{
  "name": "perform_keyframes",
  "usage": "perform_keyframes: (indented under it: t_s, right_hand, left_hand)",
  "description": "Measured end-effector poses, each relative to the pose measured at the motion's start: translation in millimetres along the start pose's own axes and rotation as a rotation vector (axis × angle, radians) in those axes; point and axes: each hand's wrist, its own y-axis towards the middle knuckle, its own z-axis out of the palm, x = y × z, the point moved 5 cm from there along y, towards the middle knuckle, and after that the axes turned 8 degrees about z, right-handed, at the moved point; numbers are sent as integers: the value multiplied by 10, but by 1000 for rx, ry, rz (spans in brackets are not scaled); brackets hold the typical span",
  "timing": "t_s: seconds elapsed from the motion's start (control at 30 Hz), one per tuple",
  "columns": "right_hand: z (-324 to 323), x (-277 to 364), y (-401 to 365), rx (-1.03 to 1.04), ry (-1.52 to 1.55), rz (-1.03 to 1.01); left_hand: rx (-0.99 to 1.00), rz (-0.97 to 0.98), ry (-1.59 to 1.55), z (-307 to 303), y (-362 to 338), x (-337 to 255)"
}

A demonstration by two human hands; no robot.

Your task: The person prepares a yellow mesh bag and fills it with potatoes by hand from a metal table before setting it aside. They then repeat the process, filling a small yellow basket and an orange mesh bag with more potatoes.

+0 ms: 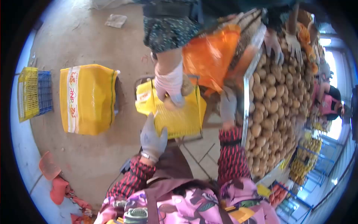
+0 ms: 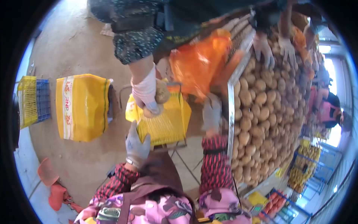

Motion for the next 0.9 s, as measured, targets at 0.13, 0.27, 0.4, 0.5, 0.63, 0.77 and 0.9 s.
perform_keyframes:
  t_s: [0.13, 0.27, 0.4, 0.5, 0.63, 0.77, 0.9]
  right_hand:
    - [-346, 481, -585, -93, 178, -209]
    - [-419, -536, -1471, 11, -488, 150]
    - [-540, -2003, -2760, 428, -692, 599]
    - [-580, -2282, -3723, 793, -660, 656]
    - [-611, -1922, -4174, 761, -853, 16]
    - [-982, -1037, -3710, 175, 862, 752]
    - [-1210, -819, -3764, 71, 1292, 752]
  left_hand:
    - [-48, -20, 11, 12, 190, 3]
    - [6, -29, 6, 25, 82, 10]
    - [-27, 24, -45, 94, 87, 92]
    - [-21, 35, -56, 134, 108, 116]
    - [-170, 153, -65, 27, 102, 115]
    - [-50, 554, 35, -196, -316, -505]
    - [584, 523, -93, 307, -926, -299]
